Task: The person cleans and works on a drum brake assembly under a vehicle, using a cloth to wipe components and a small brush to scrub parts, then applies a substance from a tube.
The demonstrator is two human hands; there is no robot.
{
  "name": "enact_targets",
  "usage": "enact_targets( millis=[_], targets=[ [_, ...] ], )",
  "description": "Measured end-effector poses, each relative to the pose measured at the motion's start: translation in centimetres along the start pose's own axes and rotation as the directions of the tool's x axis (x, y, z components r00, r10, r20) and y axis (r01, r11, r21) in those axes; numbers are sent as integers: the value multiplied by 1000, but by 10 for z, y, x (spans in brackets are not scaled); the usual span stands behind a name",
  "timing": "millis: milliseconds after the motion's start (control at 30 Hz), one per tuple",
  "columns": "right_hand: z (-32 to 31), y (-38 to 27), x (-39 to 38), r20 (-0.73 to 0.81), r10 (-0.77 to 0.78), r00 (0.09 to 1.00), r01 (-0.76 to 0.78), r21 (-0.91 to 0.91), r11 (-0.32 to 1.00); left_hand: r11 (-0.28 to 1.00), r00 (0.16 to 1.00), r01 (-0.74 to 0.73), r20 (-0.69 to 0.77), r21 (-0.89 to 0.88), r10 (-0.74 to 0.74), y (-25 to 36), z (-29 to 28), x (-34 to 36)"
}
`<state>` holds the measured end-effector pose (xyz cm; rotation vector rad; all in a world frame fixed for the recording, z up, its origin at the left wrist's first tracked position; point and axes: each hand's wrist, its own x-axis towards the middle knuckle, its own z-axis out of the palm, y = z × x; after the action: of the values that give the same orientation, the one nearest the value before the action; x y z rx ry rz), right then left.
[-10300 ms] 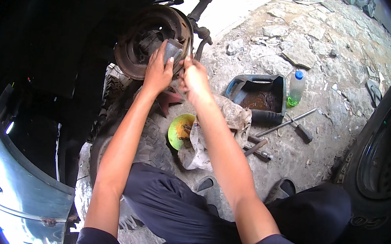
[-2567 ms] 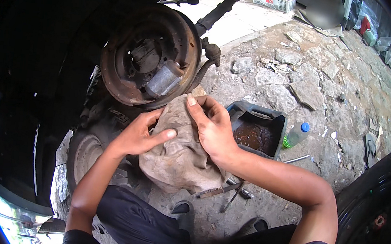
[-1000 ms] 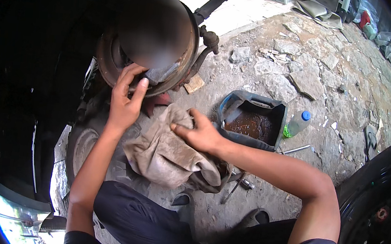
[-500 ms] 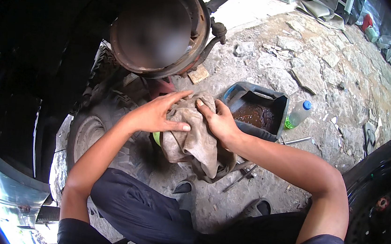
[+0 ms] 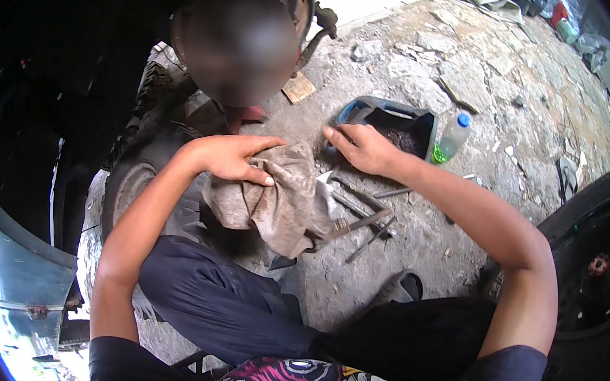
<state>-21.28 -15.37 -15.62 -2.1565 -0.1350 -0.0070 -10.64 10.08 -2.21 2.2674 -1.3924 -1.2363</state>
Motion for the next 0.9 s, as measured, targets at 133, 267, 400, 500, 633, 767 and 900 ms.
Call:
enact_targets(
  millis=[133, 267, 400, 500, 633, 767, 900],
  targets=[
    [4, 56, -28, 399, 37, 916, 215, -566, 796, 992, 992, 53, 105, 113, -65, -40, 26, 27],
    [38, 106, -65, 591, 238, 771, 257, -629, 734, 980, 989, 91, 101, 179, -110, -62, 48, 40],
    [64, 148, -109, 530, 90, 843, 307, -613, 728, 999, 994, -4, 108, 54, -2, -44, 50, 53],
    [64, 144, -100, 502, -32, 864, 375, -601, 706, 997, 993, -41, 112, 69, 33, -42, 48, 57],
    [57, 138, -91, 678, 78, 731, 454, -569, 685, 993, 987, -5, 158, 115, -14, -30, 52, 67],
    [73, 125, -104, 793, 211, 571, 531, -553, 642, 992, 995, -83, 60, 94, 78, -57, 78, 71],
    [81, 139, -127, 755, 152, 638, 531, -575, 622, 976, 996, -9, -82, 219, 28, -55, 86, 73]
  ],
)
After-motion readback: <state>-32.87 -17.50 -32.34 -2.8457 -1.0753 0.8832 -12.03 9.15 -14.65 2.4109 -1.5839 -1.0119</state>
